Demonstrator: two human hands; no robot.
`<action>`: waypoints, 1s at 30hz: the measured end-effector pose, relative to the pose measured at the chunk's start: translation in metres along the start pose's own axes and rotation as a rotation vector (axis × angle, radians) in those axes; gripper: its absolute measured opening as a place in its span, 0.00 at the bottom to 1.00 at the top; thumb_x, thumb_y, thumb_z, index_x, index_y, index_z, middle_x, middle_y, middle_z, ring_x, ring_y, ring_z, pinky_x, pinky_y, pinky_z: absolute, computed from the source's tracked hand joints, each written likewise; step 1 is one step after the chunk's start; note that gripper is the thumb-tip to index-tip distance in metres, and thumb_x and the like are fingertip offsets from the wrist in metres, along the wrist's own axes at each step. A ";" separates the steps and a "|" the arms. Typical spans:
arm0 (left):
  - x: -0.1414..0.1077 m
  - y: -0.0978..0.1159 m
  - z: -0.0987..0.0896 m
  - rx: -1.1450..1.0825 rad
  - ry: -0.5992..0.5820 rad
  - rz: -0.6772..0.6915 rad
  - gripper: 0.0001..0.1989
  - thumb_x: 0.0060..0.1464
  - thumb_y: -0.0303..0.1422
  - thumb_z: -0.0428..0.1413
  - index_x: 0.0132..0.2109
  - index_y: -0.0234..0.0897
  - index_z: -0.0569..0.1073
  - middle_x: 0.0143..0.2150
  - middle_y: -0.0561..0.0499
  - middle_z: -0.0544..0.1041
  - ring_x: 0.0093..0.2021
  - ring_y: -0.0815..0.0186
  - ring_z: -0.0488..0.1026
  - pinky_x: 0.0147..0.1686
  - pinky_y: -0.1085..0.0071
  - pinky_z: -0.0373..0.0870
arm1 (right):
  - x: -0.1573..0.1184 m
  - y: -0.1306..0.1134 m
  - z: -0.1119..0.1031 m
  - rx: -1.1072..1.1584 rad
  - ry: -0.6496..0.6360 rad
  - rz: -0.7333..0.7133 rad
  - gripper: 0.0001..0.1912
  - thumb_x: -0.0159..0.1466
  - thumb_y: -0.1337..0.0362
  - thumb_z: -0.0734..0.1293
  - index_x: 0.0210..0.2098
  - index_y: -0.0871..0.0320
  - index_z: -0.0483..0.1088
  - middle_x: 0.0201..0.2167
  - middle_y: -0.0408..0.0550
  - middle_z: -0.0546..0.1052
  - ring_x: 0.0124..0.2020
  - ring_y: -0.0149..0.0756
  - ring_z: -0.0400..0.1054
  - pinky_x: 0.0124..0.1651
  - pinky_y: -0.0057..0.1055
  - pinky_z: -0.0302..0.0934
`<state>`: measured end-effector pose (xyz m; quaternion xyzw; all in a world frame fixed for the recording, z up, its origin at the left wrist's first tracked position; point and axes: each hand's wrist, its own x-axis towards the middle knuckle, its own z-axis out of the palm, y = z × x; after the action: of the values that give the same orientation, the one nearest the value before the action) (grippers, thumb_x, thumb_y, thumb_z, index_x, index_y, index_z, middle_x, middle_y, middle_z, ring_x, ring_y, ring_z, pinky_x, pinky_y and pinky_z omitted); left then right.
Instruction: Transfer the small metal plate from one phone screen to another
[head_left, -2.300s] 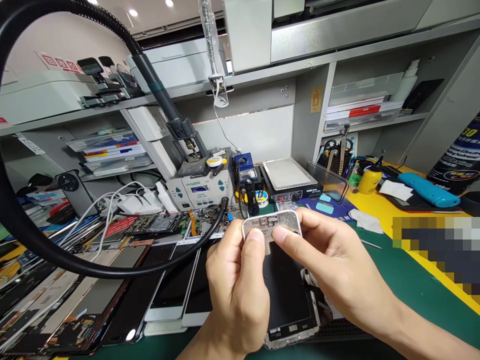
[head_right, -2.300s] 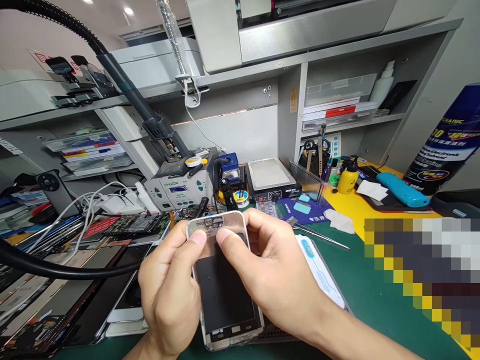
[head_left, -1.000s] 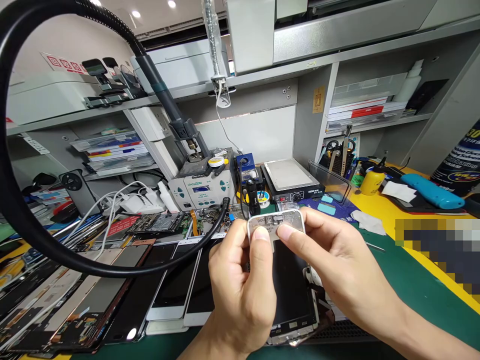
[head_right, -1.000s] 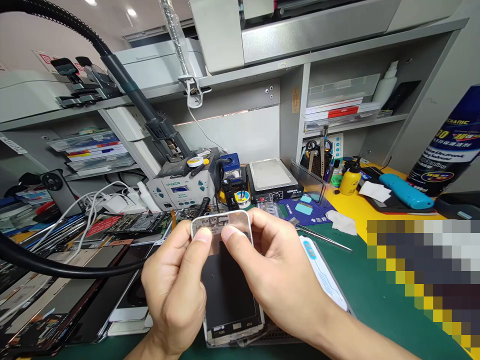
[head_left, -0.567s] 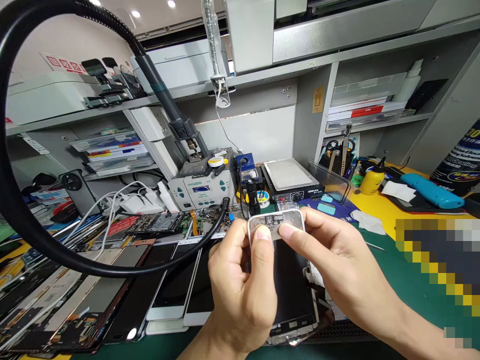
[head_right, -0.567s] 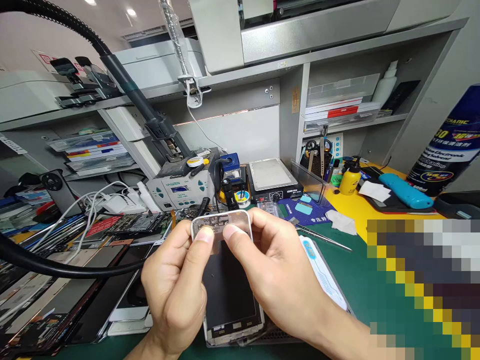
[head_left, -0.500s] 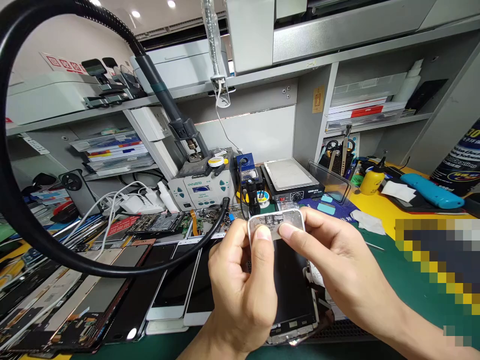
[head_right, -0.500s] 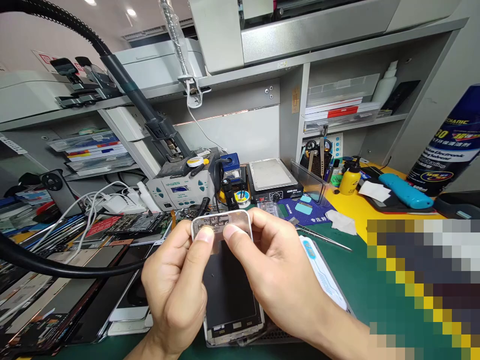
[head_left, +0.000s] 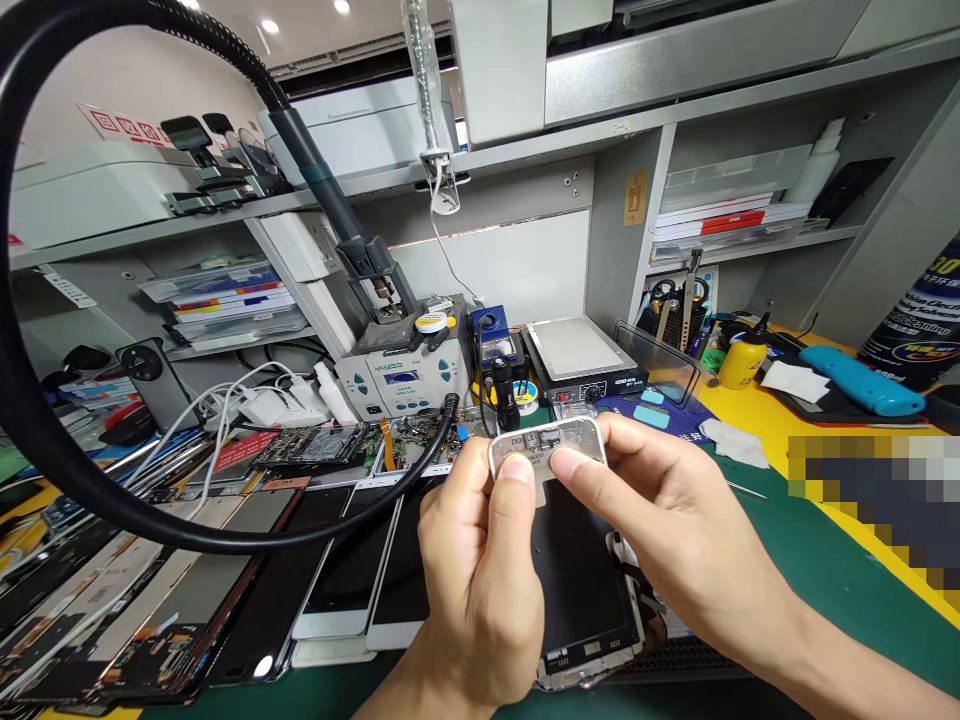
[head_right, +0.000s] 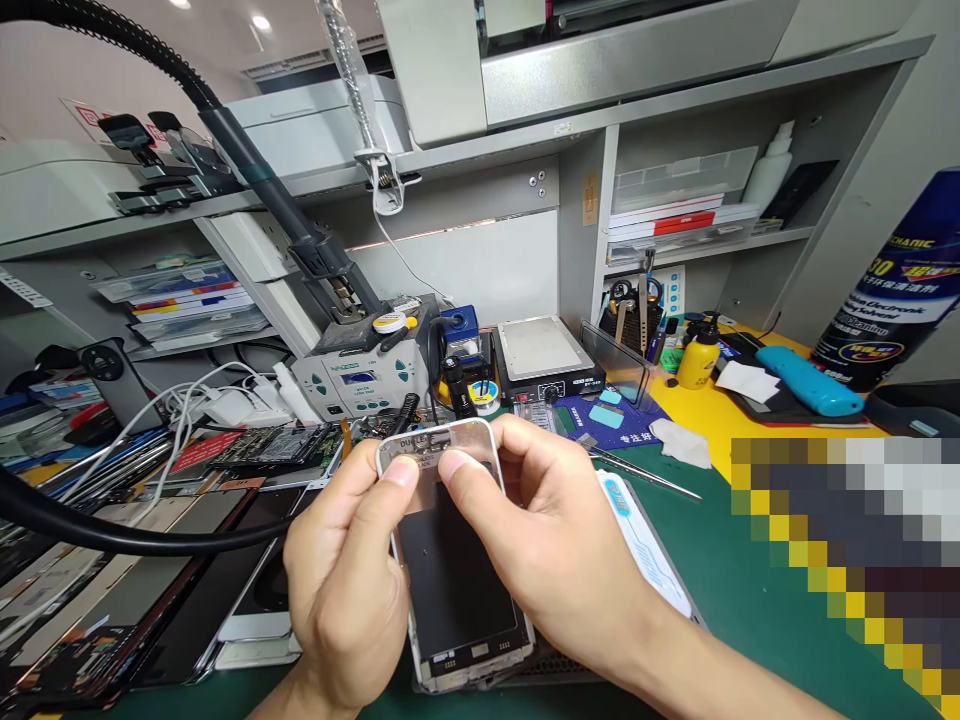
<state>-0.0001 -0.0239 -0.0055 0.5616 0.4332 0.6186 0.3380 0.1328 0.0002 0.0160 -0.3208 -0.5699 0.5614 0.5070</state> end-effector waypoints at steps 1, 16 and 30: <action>0.000 0.000 0.000 -0.009 -0.002 -0.005 0.17 0.71 0.38 0.47 0.32 0.40 0.59 0.27 0.57 0.57 0.27 0.69 0.52 0.28 0.68 0.51 | 0.001 0.000 0.000 -0.003 0.003 0.004 0.14 0.67 0.56 0.69 0.28 0.54 0.66 0.26 0.40 0.63 0.32 0.34 0.62 0.36 0.29 0.61; -0.001 0.000 0.001 -0.026 0.004 -0.003 0.17 0.71 0.37 0.46 0.31 0.39 0.58 0.27 0.57 0.57 0.27 0.70 0.54 0.30 0.67 0.49 | -0.001 -0.001 -0.001 0.016 -0.009 0.019 0.14 0.66 0.55 0.69 0.28 0.55 0.67 0.27 0.40 0.67 0.31 0.32 0.62 0.32 0.27 0.60; 0.006 0.005 0.006 0.068 0.009 -0.021 0.16 0.66 0.40 0.54 0.31 0.38 0.64 0.24 0.58 0.61 0.24 0.73 0.55 0.24 0.75 0.57 | 0.003 -0.003 -0.003 0.047 0.089 0.031 0.12 0.64 0.56 0.72 0.30 0.57 0.72 0.30 0.43 0.74 0.33 0.33 0.65 0.39 0.26 0.65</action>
<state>0.0050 -0.0201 0.0018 0.5652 0.4613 0.6027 0.3232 0.1359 0.0033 0.0189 -0.3423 -0.5282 0.5677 0.5306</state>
